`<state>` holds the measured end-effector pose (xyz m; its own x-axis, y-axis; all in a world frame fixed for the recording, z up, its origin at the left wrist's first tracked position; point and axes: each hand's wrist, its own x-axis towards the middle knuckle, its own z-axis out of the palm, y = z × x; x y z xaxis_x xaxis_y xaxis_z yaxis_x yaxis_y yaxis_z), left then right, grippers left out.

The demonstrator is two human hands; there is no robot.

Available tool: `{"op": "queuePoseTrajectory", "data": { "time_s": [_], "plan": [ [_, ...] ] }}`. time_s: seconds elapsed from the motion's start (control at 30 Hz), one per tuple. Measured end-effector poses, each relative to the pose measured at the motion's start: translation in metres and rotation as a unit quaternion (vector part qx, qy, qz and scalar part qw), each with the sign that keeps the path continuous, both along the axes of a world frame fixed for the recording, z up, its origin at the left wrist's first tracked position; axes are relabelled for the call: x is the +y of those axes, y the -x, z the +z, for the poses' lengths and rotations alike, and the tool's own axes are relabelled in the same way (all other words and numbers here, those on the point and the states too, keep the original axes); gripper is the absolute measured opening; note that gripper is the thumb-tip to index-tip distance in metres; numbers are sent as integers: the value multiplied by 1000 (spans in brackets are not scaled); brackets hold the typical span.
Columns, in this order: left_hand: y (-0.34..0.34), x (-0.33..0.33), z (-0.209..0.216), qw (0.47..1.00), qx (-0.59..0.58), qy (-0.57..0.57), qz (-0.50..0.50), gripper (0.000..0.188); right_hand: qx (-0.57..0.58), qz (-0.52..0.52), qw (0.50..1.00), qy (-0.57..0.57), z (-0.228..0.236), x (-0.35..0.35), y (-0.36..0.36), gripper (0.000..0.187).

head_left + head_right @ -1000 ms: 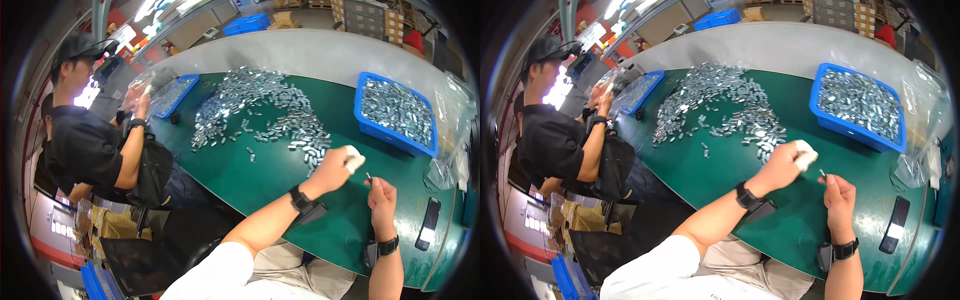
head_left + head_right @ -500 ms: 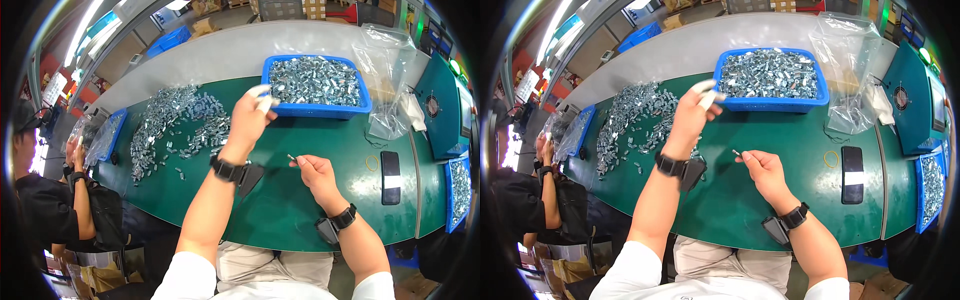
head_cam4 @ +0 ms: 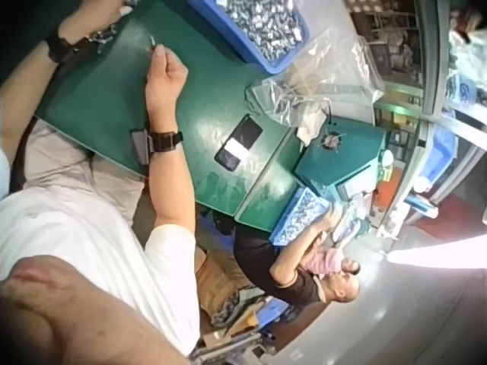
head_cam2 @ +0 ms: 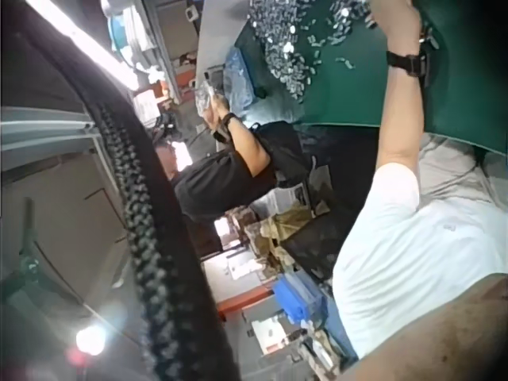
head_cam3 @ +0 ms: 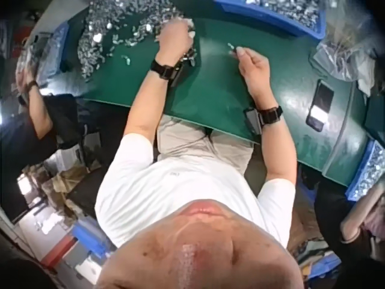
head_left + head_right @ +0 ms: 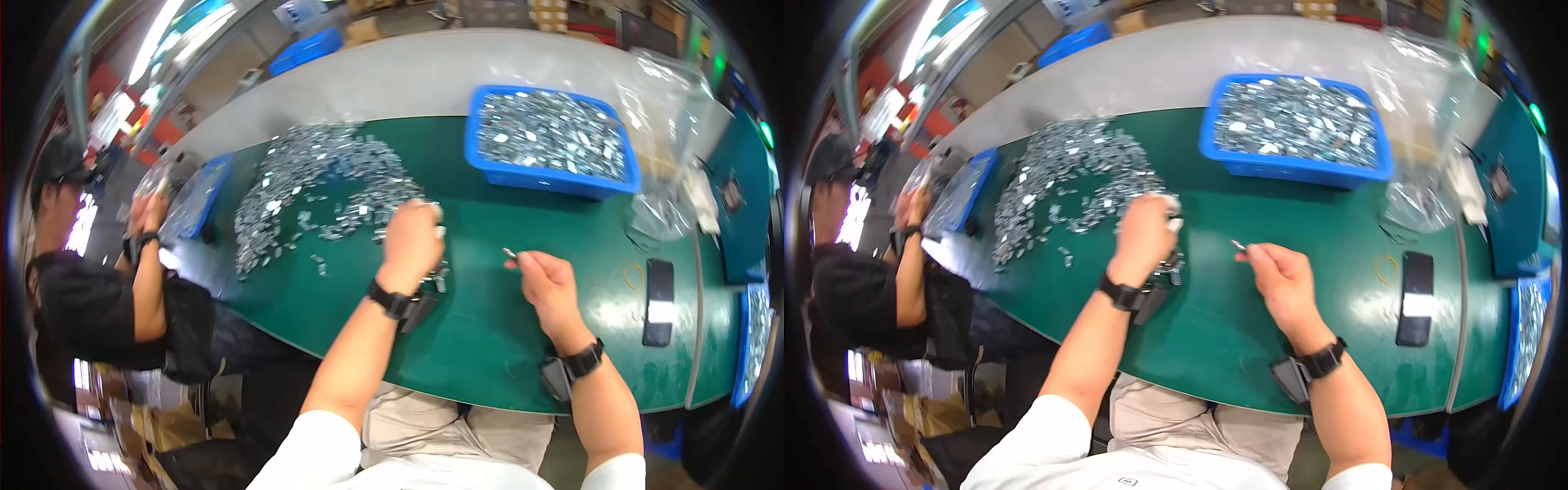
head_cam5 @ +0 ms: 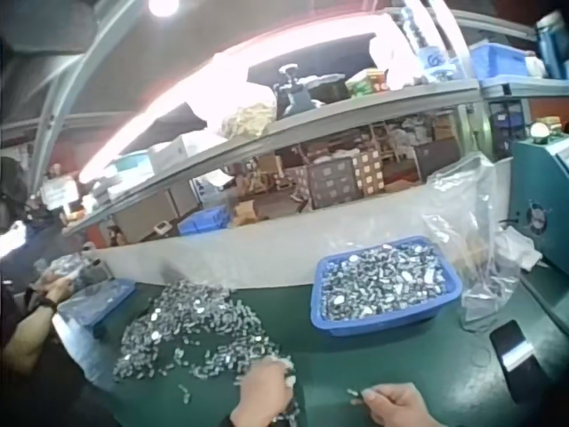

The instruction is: The person is assembling small metal components by hand at a manual workstation.

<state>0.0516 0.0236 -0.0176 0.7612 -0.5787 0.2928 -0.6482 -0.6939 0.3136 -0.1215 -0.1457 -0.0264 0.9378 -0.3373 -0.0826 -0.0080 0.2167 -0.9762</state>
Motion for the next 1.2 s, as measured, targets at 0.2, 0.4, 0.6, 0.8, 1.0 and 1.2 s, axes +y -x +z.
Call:
{"op": "queuePoseTrajectory", "data": {
  "time_s": [0.2,0.4,0.6,0.8,1.0,1.2],
  "plan": [
    [4,-20,-8,999,4,53,11,9,-16,-25,1000,9,-2,-6,7,31],
    [17,-34,6,951,164,260,-2,12,-34,3,999,-16,-9,-1,3,32],
    [29,-38,15,837,366,393,-101,10,-29,-7,999,11,-5,0,8,29],
    [28,-23,-5,786,469,361,-179,16,-19,-29,999,10,-3,4,3,15],
    [34,-23,13,785,502,313,-186,14,-23,-24,999,33,-1,2,0,12],
    [39,-25,11,769,540,287,-184,12,-21,-7,998,52,-2,3,5,14]
  ]
}}
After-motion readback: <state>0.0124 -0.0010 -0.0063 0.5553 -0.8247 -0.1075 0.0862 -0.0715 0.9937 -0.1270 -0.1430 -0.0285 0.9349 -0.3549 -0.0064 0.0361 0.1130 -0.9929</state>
